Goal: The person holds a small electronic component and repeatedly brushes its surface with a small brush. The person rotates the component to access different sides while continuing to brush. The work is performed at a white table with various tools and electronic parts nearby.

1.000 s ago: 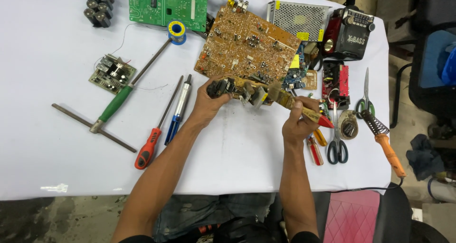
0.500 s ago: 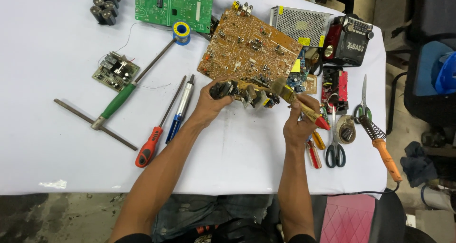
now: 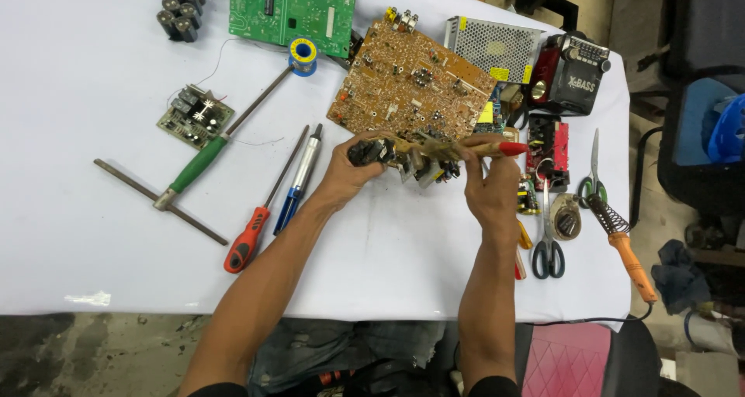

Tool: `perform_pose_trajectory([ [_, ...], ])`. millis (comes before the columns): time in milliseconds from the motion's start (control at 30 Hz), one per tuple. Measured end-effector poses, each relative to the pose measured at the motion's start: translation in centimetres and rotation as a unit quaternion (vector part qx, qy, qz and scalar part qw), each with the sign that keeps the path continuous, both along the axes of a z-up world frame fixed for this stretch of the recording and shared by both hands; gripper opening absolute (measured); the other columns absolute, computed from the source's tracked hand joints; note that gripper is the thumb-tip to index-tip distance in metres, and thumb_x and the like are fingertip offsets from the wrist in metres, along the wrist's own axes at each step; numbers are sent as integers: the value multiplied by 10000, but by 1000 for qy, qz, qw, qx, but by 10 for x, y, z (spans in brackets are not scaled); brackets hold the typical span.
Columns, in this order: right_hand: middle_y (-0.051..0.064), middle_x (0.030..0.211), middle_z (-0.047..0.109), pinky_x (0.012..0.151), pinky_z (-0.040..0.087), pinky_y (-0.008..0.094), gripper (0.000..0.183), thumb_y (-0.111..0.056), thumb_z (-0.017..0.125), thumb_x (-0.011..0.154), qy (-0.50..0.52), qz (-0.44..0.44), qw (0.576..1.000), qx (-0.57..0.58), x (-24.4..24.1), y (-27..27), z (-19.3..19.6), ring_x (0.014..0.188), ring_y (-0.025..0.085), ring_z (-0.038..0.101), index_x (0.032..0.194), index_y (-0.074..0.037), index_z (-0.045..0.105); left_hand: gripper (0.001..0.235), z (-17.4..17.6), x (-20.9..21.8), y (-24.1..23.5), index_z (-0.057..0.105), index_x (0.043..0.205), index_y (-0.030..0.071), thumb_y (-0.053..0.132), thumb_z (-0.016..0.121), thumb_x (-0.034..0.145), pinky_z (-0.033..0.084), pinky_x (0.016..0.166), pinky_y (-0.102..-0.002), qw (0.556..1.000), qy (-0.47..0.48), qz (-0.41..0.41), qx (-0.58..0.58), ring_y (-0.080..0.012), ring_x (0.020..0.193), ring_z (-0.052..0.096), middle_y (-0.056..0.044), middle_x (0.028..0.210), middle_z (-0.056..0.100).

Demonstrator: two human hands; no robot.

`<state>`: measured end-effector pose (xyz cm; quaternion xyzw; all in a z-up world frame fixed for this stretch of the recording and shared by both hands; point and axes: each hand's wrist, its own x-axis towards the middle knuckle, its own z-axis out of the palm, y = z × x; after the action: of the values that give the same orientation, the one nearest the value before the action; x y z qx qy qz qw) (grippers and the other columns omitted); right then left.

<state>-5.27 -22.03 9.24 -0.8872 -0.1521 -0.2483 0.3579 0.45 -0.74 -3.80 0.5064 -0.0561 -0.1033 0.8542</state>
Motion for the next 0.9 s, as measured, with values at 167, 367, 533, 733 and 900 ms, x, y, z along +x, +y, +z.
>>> perform_pose_trajectory([
  [167,136,1017,675,920,524,441,59,-44,636,1029,-59,32,997,44,2,15,-11,989,347,689,1076,-13,620,587,1,-1,2,715,1220,75,-91,806,665,589,753,-275,1000,-9,2,-8,-148,865,649,-101,963,728],
  [367,160,1024,668,909,522,478,48,-30,611,1043,-44,9,999,-25,2,6,-8,980,392,684,1082,-5,597,576,-10,2,1,715,1224,74,-94,797,679,586,774,-273,1000,-6,5,-8,-148,875,652,-93,977,732],
  [533,135,1010,678,919,518,466,39,-38,587,1054,-16,21,999,23,2,17,-11,981,367,695,1086,-31,607,561,0,-1,2,728,1195,86,-75,824,666,585,776,-274,1000,-10,10,-7,-143,869,655,-83,974,738],
  [733,125,1019,693,882,550,433,78,8,632,1002,-48,104,993,32,19,62,11,964,322,706,1074,-22,624,561,5,0,1,727,1196,73,-82,815,664,565,746,-237,1000,-1,7,14,-112,811,637,-33,883,710],
  [900,224,958,685,826,571,521,83,76,634,986,54,85,994,-37,22,67,26,873,403,702,1062,56,606,545,-1,-1,1,730,1188,62,-83,818,669,562,736,-243,1000,12,10,8,-118,791,628,-50,870,715],
])
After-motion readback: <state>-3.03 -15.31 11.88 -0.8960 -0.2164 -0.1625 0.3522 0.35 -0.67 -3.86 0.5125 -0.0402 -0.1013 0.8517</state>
